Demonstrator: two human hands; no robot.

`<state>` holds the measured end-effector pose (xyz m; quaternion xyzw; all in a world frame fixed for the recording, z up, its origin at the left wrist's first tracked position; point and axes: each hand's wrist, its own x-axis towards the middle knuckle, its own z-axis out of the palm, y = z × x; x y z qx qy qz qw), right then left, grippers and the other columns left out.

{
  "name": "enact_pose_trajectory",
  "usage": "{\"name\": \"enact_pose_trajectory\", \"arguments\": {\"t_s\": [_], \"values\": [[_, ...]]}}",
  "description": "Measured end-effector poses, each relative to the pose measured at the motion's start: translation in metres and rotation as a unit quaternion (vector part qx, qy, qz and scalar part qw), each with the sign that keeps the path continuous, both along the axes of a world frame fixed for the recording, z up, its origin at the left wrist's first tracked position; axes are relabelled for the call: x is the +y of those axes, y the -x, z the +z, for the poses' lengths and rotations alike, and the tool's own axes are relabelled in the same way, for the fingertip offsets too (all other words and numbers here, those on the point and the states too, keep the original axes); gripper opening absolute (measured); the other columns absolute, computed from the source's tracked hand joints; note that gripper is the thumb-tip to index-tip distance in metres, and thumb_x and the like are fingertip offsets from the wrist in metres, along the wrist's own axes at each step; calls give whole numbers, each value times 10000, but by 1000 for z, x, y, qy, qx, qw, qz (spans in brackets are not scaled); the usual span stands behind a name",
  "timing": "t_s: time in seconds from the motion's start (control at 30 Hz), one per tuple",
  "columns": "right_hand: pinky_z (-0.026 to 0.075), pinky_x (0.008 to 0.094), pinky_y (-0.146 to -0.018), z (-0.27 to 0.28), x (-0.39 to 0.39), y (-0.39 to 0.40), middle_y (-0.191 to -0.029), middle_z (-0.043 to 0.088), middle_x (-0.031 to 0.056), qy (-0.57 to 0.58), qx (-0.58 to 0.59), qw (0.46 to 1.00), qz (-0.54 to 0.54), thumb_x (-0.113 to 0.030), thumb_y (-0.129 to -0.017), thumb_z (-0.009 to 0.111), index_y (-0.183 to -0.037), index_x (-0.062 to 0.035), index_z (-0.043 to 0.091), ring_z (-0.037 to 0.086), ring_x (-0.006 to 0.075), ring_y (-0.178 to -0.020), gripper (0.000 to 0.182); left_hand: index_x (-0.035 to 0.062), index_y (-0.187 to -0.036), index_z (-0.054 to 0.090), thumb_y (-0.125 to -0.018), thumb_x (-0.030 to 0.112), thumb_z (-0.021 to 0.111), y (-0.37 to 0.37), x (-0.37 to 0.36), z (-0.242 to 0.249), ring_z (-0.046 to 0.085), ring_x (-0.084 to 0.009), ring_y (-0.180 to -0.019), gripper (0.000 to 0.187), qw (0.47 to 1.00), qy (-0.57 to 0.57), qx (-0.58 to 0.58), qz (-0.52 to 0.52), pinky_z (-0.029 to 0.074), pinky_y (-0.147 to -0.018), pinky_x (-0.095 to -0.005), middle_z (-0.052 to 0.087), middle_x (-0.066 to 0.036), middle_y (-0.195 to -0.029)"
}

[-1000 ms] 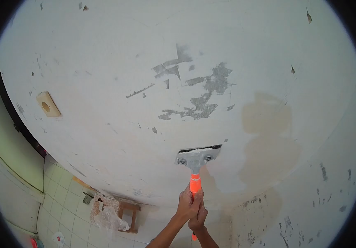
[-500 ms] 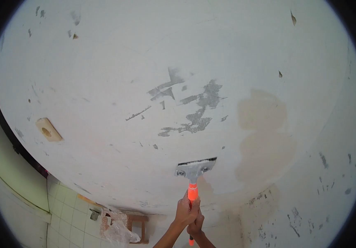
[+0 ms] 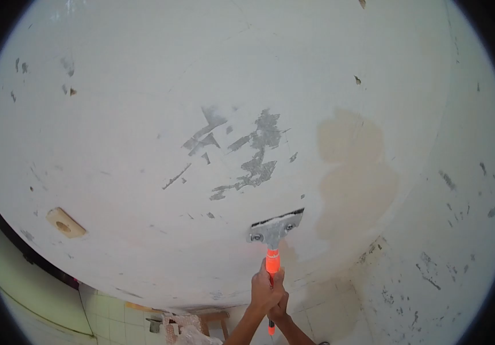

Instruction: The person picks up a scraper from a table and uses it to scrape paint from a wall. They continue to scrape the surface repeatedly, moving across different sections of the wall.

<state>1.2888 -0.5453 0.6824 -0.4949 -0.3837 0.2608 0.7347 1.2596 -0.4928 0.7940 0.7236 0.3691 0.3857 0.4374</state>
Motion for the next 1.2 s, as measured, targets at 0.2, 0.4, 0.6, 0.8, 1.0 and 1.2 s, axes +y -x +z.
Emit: {"name": "enact_pose_trajectory", "arguments": {"t_s": [0.2, 0.4, 0.6, 0.8, 1.0, 1.2], "values": [[515, 336, -857, 4, 8, 5, -1104, 683, 109, -55, -6, 998, -27, -281, -979, 533, -1326, 72, 501, 650, 171, -1008, 495, -15, -1047, 549, -969, 163, 548, 1, 9, 13, 547, -119, -618, 195, 1000, -7, 0, -18, 464, -573, -300, 594, -55, -720], [479, 337, -957, 2, 2, 17, -1217, 661, 157, -58, 25, 997, -50, -267, -991, 507, -1359, 91, 490, 618, 208, -1133, 514, -23, -1070, 541, -972, 174, 563, 9, 3, 0, 532, -117, -606, 221, 999, -17, 24, -32, 450, -552, -293, 579, -50, -703], [466, 342, -980, 6, 17, 19, -1229, 653, 159, -73, 91, 993, -16, -266, -996, 504, -1375, 83, 484, 603, 205, -1153, 516, 7, -1061, 521, -961, 253, 584, 5, 13, 15, 611, -350, -585, 272, 999, -32, 14, -38, 471, -564, -420, 588, -152, -666], [466, 321, -951, 14, 11, 27, -1202, 654, 135, -93, 92, 991, -26, -246, -1021, 477, -1373, 78, 486, 590, 168, -1102, 479, 4, -1065, 522, -965, 238, 582, 8, 9, 29, 607, -324, -570, 262, 998, -27, 30, -40, 468, -556, -411, 588, -145, -672], [493, 283, -802, 3, 2, 35, -1033, 672, 76, -78, 63, 994, -40, -300, -1039, 466, -1384, 73, 471, 612, 124, -907, 509, -6, -1076, 528, -975, 234, 581, 14, 2, 11, 571, -259, -549, 266, 999, -23, -4, -31, 451, -545, -382, 574, -126, -669], [378, 231, -555, 29, 12, 17, -732, 536, -42, -78, 76, 994, -4, -286, -1047, 448, -1411, 64, 451, 444, 36, -637, 505, -2, -1082, 530, -993, 242, 566, -3, 13, 48, 527, -186, -569, 263, 998, -31, -21, -54, 441, -545, -350, 558, -101, -681]]}}
